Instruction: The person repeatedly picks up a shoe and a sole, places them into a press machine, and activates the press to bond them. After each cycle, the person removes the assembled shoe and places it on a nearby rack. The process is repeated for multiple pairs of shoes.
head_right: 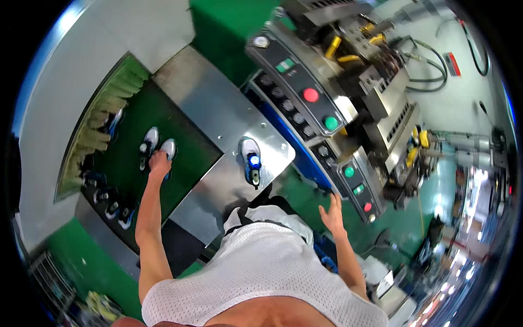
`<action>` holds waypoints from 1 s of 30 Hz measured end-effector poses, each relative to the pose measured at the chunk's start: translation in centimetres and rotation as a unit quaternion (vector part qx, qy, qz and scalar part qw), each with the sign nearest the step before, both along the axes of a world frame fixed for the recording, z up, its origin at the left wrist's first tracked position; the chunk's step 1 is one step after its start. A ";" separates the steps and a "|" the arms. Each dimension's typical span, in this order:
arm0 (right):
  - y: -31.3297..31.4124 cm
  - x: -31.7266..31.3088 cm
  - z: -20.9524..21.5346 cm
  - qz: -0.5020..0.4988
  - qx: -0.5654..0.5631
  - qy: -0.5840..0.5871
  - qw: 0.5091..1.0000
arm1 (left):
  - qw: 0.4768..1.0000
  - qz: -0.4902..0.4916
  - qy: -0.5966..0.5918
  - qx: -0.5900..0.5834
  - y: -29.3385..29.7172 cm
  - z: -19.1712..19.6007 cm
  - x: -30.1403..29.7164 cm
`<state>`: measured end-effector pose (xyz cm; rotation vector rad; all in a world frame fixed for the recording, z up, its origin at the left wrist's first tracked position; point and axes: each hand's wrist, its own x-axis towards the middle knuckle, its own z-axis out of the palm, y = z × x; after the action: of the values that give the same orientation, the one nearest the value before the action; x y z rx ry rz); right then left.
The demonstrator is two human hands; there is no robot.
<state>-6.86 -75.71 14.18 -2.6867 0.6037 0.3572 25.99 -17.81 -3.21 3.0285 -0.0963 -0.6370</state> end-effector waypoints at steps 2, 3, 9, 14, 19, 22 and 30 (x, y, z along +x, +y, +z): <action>2.2 2.9 1.0 -0.006 0.047 0.021 0.999 | 0.995 -0.010 -0.042 -0.091 2.4 -1.9 -1.4; 3.8 4.6 1.4 -0.025 0.073 0.029 0.997 | 0.988 0.025 -0.040 -0.145 -0.2 1.7 -1.7; 9.7 14.4 2.8 -0.040 0.392 -0.014 0.919 | 0.835 0.101 0.003 -0.540 -13.5 18.0 -7.1; 9.9 17.4 8.0 -0.016 0.797 0.128 0.590 | 0.729 -0.176 0.054 -0.660 -23.9 25.7 -7.3; 4.9 16.5 7.6 -0.066 0.863 -0.003 0.501 | 0.655 -0.158 0.163 -0.721 -34.0 28.6 -5.0; -1.5 15.1 9.4 -0.111 0.826 -0.102 0.543 | 0.708 -0.086 0.088 -0.696 -38.5 29.5 -4.6; -11.6 11.9 12.9 -0.174 0.838 -0.235 0.460 | 0.732 -0.089 0.042 -0.675 -45.8 27.8 -3.6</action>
<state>5.01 -87.34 27.13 -0.5643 0.2340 -0.0368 22.43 -63.60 24.58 1.5592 -0.5600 -0.3907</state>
